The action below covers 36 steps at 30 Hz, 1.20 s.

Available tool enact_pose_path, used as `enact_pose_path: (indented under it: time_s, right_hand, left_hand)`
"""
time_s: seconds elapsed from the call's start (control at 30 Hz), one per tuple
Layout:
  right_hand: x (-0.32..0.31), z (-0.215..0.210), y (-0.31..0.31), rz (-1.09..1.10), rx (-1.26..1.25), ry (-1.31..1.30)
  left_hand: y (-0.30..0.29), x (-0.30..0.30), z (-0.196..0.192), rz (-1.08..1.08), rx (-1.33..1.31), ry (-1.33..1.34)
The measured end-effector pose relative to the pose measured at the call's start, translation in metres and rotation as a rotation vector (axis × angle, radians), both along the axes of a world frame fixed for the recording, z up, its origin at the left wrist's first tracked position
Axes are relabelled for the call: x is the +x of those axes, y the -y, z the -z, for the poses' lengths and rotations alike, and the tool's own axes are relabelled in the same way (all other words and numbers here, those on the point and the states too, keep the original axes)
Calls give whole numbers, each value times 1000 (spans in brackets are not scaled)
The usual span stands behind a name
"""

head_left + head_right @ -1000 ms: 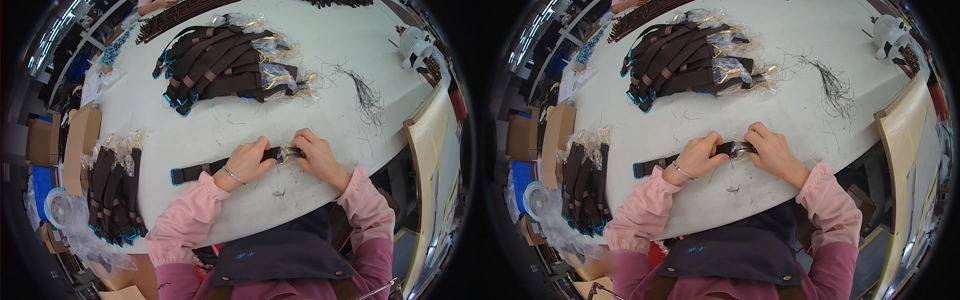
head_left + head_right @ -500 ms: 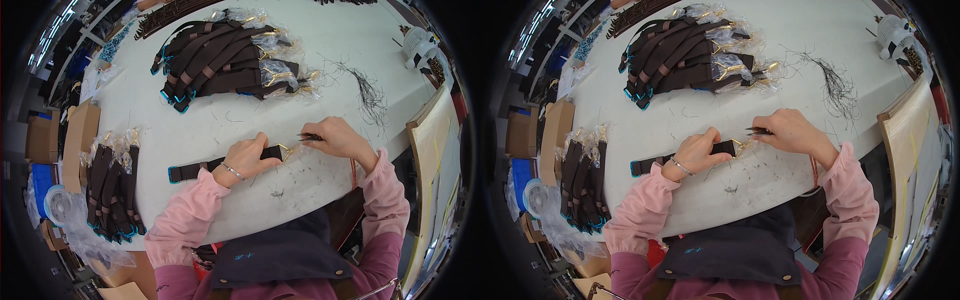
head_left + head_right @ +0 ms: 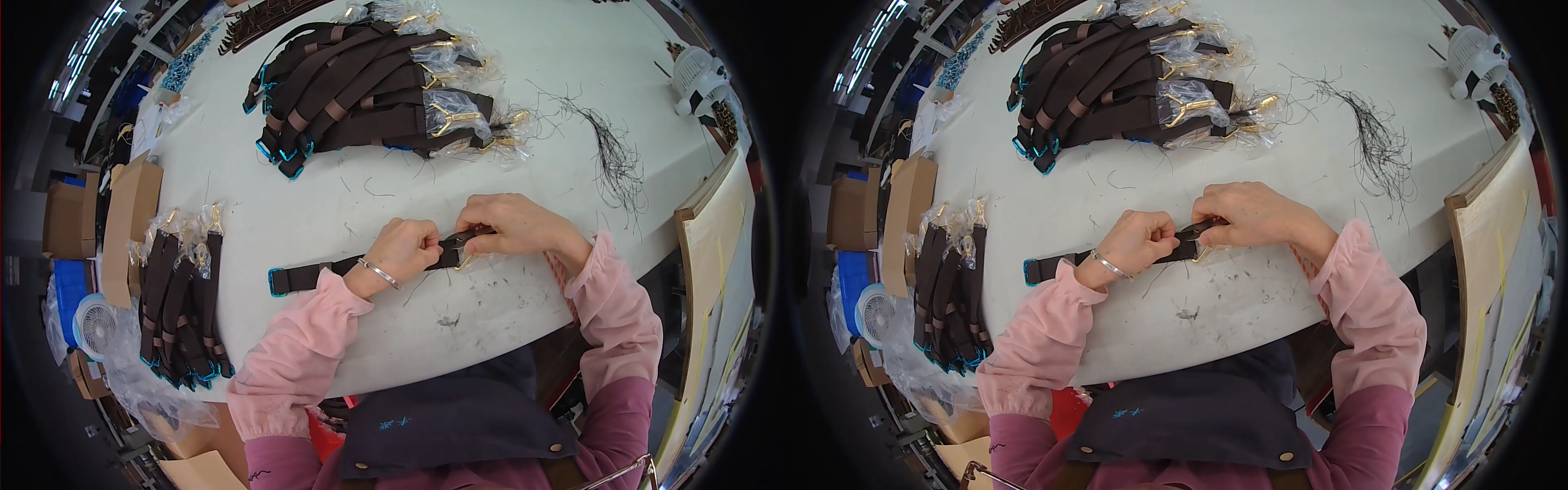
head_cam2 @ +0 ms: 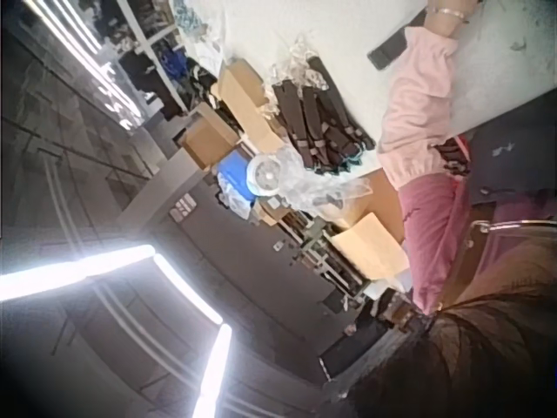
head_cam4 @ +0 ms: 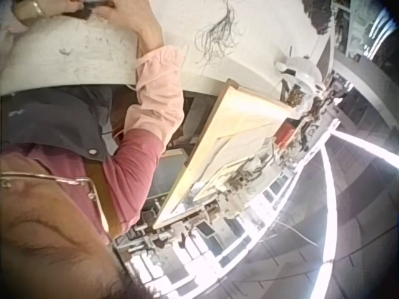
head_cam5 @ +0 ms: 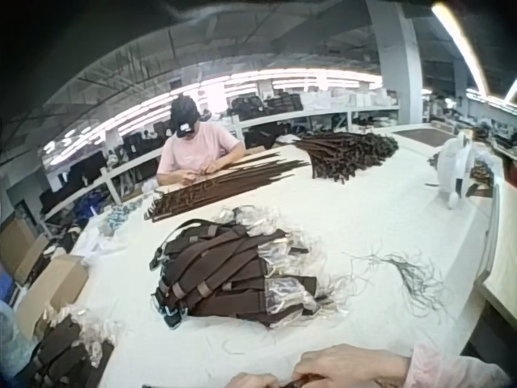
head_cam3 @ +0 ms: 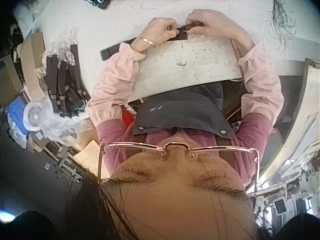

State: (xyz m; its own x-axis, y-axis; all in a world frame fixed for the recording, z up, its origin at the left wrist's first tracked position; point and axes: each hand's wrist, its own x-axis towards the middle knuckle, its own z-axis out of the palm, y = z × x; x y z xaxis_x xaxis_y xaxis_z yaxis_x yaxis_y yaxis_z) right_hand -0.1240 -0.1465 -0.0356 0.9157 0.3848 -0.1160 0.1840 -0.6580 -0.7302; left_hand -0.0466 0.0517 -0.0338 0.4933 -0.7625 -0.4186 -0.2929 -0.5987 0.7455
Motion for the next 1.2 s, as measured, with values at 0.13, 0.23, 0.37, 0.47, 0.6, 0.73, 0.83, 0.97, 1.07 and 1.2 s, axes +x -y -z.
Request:
enact_pose_path:
  time_s: [0.13, 0.23, 0.37, 0.47, 0.6, 0.73, 0.83, 0.97, 1.07, 1.2]
  right_hand:
    - [-9, -4, -4, 87, -3, -3]
    - [-16, -3, -8, 109, -37, 12]
    - [-39, 13, -24, 96, -83, 515]
    - [-54, 17, -30, -17, -209, 781]
    - [-55, -3, -28, -61, 106, 453]
    - [-40, -19, -27, 229, 447, -220]
    - [-30, -24, -32, 367, 413, -327]
    - [-17, -19, -33, 167, 186, -273]
    - [-3, -15, -29, 78, 192, -388]
    - [6, 4, -26, -67, 367, -468]
  left_hand:
    - [-7, -8, 18, 71, -263, 326]
    - [-10, -13, 19, 73, -295, 349]
    - [-15, -17, 14, 132, -288, 370]
    - [-19, -25, 6, 172, -265, 436]
    - [-32, -41, 14, 159, -367, 559]
    - [-35, -45, 23, 143, -488, 670]
    - [-37, -49, 30, 135, -545, 720]
    - [-41, -53, 38, 127, -576, 726]
    - [-40, -53, 39, 115, -599, 712]
    - [-39, -51, 40, 86, -582, 697]
